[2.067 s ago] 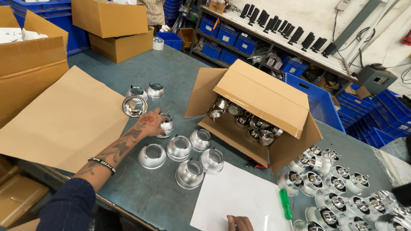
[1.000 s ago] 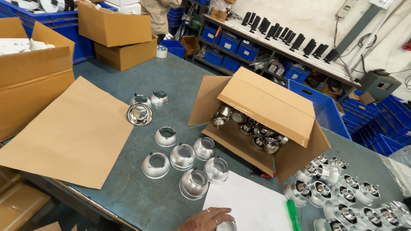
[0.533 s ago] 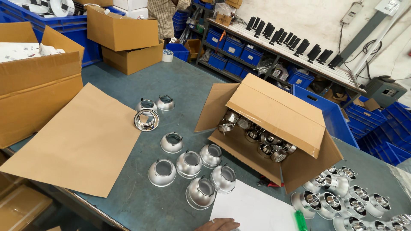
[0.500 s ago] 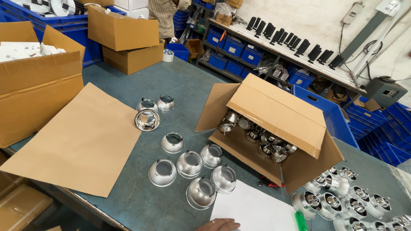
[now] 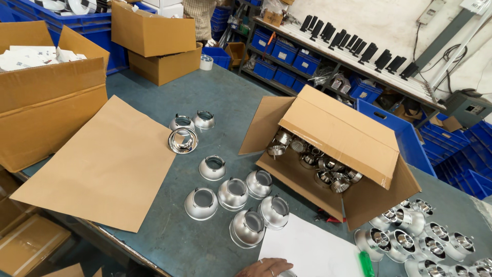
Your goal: The person assembles small metallic light fixtures on a workbench. They use a green screwdriver to tighten components, place white circular inserts into the fixtures, and arrange the finished units in rows. Cardboard boxes and blue bins containing parts are visible nearby.
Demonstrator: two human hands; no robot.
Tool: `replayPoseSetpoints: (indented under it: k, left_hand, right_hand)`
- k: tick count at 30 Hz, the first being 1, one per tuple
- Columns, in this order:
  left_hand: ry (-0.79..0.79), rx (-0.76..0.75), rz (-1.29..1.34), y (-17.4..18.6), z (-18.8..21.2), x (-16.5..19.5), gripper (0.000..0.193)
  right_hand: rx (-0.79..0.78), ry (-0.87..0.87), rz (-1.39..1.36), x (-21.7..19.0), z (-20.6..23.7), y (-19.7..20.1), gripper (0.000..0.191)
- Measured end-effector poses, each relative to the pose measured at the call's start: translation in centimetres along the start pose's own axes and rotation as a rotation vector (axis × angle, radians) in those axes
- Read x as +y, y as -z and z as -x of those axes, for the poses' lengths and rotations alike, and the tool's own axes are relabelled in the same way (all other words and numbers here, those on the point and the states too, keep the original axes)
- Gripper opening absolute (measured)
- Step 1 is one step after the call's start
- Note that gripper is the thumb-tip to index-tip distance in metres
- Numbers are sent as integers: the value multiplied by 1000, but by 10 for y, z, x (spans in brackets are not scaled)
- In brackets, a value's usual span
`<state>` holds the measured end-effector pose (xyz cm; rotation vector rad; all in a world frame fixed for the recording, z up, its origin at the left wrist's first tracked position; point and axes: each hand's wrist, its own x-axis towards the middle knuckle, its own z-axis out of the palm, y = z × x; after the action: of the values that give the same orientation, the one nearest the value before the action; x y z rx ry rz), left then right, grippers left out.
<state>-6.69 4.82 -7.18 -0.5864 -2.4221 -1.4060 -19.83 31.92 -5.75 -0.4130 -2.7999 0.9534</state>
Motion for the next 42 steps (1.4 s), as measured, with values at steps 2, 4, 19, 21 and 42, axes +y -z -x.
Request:
replayPoseSetpoints:
  k: [2,4,19,21,42]
  left_hand:
    - [-183,-28,-3,20,-6,4,50]
    - [-147,-100,68,27,9,22,71]
    - [137,-203,128,76,-4,88,102]
    - [181,-229,119,75,-4,88,101]
    - [119,-206,111,67,2,76,93]
  right_hand:
    - [40,10,-110,2,8,18,39]
    - [12,45,-319,21,40,53,40]
    - [-233,133,-782,-78,171,62,40]
    - [-229,144,-769,-78,173,59,39]
    - [-451,433,-436,-123,170,80,30]
